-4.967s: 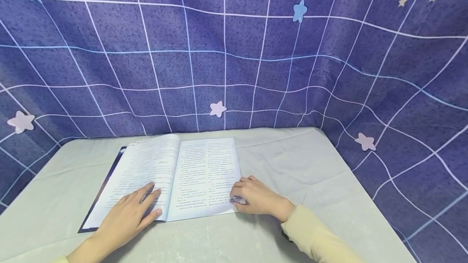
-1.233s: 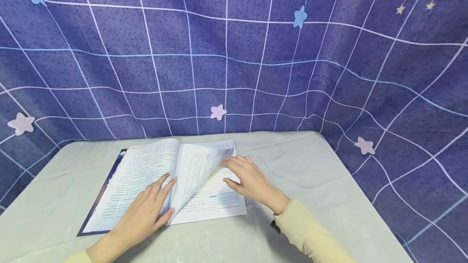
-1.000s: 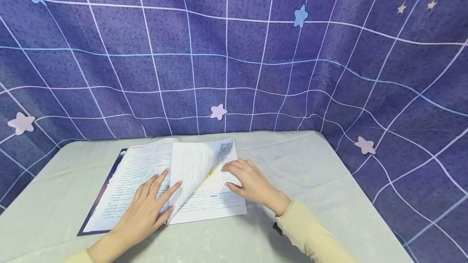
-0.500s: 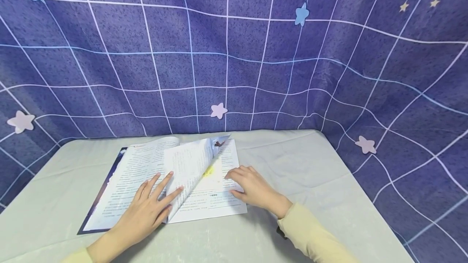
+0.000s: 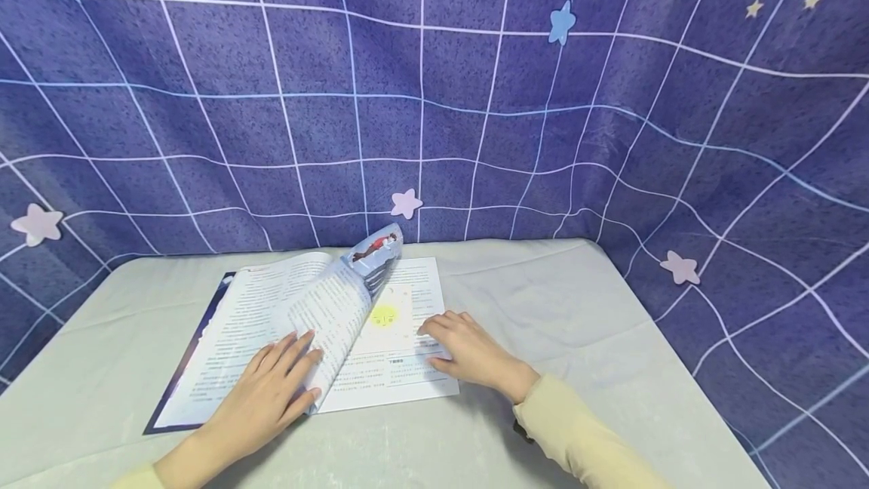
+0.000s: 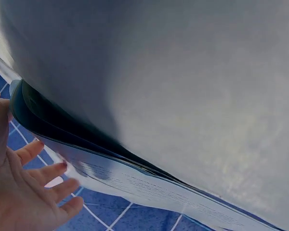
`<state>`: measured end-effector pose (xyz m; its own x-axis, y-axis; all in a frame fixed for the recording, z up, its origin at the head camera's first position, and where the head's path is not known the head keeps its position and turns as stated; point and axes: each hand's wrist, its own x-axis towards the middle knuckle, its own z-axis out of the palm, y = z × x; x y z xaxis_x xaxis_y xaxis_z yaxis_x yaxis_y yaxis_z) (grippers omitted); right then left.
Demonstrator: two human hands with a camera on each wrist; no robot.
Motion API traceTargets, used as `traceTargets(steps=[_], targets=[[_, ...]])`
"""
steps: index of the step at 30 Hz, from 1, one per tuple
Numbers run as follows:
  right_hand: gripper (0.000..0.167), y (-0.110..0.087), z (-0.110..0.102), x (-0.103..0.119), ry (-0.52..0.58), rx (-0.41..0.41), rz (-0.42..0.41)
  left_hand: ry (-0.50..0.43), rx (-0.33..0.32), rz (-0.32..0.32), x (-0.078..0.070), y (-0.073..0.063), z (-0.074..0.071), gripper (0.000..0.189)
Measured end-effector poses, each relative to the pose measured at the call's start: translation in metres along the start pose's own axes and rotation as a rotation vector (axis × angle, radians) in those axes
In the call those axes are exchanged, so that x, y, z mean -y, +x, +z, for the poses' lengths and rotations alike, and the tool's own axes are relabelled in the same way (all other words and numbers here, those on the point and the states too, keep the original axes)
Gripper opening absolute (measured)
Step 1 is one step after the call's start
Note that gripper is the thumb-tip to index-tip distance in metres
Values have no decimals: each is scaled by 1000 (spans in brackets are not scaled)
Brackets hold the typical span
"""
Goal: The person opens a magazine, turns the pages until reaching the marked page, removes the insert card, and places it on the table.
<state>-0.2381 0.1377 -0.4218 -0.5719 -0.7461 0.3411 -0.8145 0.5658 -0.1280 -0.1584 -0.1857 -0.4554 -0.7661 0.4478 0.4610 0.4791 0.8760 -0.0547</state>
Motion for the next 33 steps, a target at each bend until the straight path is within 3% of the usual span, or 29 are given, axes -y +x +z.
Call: traceTargets(steps=[12,16,24,33], targets=[[41,9,0,-3,10,30,25,7,81,-62,-2,-3,-5,53],[41,13,0,-4,15,38,45,22,77,-63,-2,-4,-6,54],[40,24,3,-8,30,50,68,43,10,-31,-1,-9,-5,55],[42,38,6,-17,19,45,79,60,27,-87,3,-10,-8,57]])
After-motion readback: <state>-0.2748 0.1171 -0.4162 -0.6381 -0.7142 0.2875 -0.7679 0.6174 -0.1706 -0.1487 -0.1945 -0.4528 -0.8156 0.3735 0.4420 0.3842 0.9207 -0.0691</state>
